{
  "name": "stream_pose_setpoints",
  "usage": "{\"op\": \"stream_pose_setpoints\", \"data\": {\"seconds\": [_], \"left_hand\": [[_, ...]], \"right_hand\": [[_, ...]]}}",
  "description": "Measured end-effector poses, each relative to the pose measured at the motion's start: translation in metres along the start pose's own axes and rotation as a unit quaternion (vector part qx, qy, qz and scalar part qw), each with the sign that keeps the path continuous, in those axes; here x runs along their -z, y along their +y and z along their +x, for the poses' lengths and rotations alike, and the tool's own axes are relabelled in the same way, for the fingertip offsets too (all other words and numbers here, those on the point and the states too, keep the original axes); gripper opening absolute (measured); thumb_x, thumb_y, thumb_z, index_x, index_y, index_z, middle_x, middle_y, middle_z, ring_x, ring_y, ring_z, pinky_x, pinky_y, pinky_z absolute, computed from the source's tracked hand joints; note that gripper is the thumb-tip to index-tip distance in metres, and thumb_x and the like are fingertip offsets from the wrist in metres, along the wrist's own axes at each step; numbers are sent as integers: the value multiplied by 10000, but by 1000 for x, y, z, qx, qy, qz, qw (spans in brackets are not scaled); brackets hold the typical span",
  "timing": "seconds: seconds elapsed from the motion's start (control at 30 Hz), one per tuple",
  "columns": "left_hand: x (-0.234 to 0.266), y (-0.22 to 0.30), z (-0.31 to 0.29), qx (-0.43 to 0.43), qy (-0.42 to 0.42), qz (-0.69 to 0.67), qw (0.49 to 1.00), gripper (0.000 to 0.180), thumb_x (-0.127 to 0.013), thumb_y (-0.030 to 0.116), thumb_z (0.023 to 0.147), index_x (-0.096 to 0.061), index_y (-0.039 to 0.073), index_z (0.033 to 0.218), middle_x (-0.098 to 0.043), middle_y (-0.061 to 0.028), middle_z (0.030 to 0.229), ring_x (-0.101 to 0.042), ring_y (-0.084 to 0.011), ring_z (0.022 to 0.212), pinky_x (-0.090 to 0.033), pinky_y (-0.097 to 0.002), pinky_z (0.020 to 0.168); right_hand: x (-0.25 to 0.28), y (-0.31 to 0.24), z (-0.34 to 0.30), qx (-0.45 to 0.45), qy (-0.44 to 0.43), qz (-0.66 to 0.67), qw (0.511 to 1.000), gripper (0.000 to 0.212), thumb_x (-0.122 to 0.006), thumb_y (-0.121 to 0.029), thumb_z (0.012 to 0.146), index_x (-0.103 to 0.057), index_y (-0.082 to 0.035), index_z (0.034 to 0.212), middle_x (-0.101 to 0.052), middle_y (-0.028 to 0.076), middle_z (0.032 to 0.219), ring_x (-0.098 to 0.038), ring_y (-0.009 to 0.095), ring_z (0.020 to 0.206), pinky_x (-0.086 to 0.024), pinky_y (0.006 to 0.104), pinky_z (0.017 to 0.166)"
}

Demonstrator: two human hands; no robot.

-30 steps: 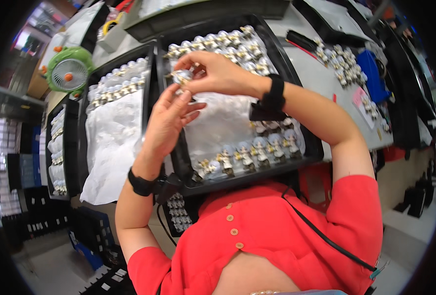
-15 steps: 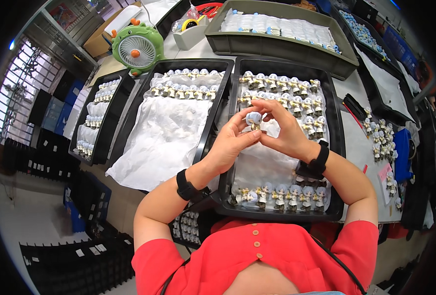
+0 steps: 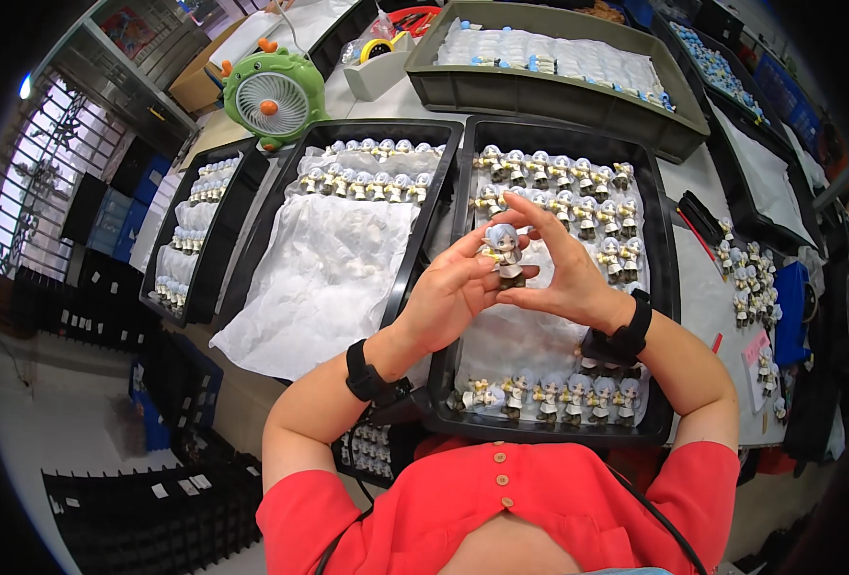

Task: The person assembles small figurines by hand, picking up individual units from a tray, attaching a head piece to a body, and placing the completed unit into a separate tray. The process is repetitive and involves handling multiple identical items one by one.

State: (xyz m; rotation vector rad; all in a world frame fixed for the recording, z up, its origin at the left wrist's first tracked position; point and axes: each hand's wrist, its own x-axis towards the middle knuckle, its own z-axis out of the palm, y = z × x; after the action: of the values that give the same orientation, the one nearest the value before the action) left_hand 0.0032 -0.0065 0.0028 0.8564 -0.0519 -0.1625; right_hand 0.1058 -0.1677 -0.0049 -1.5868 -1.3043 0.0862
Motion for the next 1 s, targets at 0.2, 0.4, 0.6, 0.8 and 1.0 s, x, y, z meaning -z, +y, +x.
{"op": "stream_pose_setpoints", "data": {"seconds": [0.2,0.4,0.6,0.8,1.0], "left_hand": [[-4,1,0,-9,3,2,1000,551,-414,75,902,-263,48,1431,-503,-91,1260,-559,-241,1128,-466,-362,938],[-1,-2,0,-26,22,46,998,576,-496,139,924,-247,56,1437,-443,-131,1349,-530,-310,1177,-467,-388,939],[-1,-1,-2,-16,43,31,998,475,-476,171,960,-293,69,1386,-468,-116,1323,-570,-325,1122,-494,-399,893],[-3,-10,-2,-3,60,51,997,393,-454,238,985,-356,61,1321,-518,-89,1234,-583,-296,1097,-526,-375,837],[-3,-10,-2,-13,0,71,997,496,-480,326,969,-365,26,1347,-515,-100,1237,-584,-252,1078,-523,-360,865]], "right_hand": [[1,-2,0,-2,0,6,1000,986,-833,-122,628,-284,-145,1446,-531,79,1227,-515,221,1009,-444,342,898],[2,-1,-2,-8,14,-15,1000,997,-835,-134,629,-273,-150,1452,-522,85,1234,-524,223,1024,-442,358,902],[2,-5,-1,0,28,-13,1000,991,-833,-119,617,-287,-146,1443,-520,87,1232,-521,235,1058,-435,362,910],[0,-6,1,114,60,-94,987,957,-832,-70,564,-353,-116,1391,-514,83,1264,-509,284,1093,-432,384,926],[-5,-10,-3,72,27,-46,996,956,-826,-35,569,-351,-127,1394,-520,79,1253,-501,270,1084,-497,347,847]]}}
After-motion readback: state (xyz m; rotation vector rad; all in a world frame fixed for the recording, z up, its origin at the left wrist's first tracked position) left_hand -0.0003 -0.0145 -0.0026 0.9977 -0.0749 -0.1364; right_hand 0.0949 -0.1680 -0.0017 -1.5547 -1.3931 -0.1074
